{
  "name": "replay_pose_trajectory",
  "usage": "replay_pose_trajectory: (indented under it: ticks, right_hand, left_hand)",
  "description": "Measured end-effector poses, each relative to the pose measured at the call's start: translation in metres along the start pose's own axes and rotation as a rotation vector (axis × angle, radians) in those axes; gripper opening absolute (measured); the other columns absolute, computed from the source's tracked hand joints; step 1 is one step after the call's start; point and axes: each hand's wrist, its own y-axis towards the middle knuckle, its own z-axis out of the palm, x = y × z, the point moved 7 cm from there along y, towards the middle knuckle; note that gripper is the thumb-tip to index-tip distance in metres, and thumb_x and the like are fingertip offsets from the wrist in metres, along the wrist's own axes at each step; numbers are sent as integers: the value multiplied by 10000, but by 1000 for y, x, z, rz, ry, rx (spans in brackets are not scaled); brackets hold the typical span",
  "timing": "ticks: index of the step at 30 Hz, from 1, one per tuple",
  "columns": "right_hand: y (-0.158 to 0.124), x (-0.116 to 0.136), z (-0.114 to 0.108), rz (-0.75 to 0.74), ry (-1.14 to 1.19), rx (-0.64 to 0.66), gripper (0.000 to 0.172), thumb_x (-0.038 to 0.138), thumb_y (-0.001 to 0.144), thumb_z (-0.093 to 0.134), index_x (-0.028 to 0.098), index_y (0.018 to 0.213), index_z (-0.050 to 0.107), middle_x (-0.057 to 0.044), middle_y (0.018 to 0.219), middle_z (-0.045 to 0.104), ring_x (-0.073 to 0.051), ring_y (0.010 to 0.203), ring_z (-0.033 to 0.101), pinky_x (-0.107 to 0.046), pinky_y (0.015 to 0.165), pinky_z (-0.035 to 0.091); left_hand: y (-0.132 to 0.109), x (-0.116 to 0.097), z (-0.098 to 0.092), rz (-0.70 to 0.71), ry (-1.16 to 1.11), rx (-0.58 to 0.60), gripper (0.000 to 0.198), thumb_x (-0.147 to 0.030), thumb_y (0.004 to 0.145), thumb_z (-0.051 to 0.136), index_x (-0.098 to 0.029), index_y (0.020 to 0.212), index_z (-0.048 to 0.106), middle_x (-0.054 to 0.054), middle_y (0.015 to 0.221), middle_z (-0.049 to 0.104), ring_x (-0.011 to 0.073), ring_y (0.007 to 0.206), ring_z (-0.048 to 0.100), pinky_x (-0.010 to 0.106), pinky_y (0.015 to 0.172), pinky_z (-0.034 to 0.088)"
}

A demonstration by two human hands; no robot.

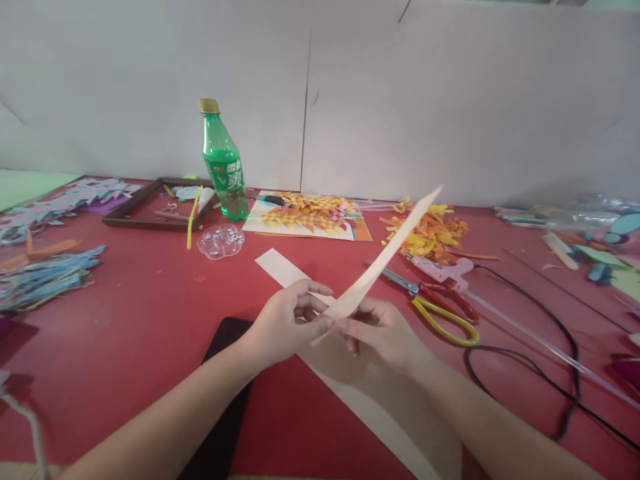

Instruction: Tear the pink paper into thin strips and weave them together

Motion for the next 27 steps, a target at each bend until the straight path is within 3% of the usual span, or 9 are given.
replay_pose_trajectory:
  ticks: [5,10,14,18,22,27]
  right_hand:
    - [2,0,-7,23,53,-53,214,323,713,748,142,670,642,34,509,571,-69,415,509,-187,414,427]
    - [5,5,-23,39,149,-198,268,334,650,780,149,565,606,30,478,580,-56,375,475,-177,379,383]
    - [7,7,-28,17,179,-235,266,351,645,783,152,577,620,24,499,598,-56,380,478,-179,379,382]
    - [6,8,-22,-57,139,-158,238,326,705,759,160,610,617,31,495,597,-63,407,512,-176,410,406]
    - [3,4,-7,-85,96,-13,199,303,752,732,163,671,617,22,522,618,-84,434,550,-206,444,456]
    - [0,2,-2,-89,101,53,166,291,786,707,154,720,639,8,565,633,-87,456,567,-214,461,468]
  left_hand:
    - [-1,4,0,-16,10,21,419,-294,747,674,-176,1121,526,29,819,660,133,699,579,229,627,433]
    - [-2,7,3,-21,13,50,442,-260,747,660,-187,1158,512,27,833,656,142,739,595,251,675,455]
    - [-1,3,6,-14,17,47,477,-216,728,651,-157,1174,494,24,797,648,142,712,603,249,651,461]
    - [-1,0,5,-31,79,39,388,-278,754,642,-145,1108,558,17,756,645,141,689,598,236,623,445]
    - [-2,-1,3,-12,128,37,280,-418,800,601,-153,867,661,26,776,652,130,675,566,221,593,409]
    - [-4,-2,4,40,233,27,303,-407,817,583,-151,663,633,-36,588,491,75,542,392,196,499,288]
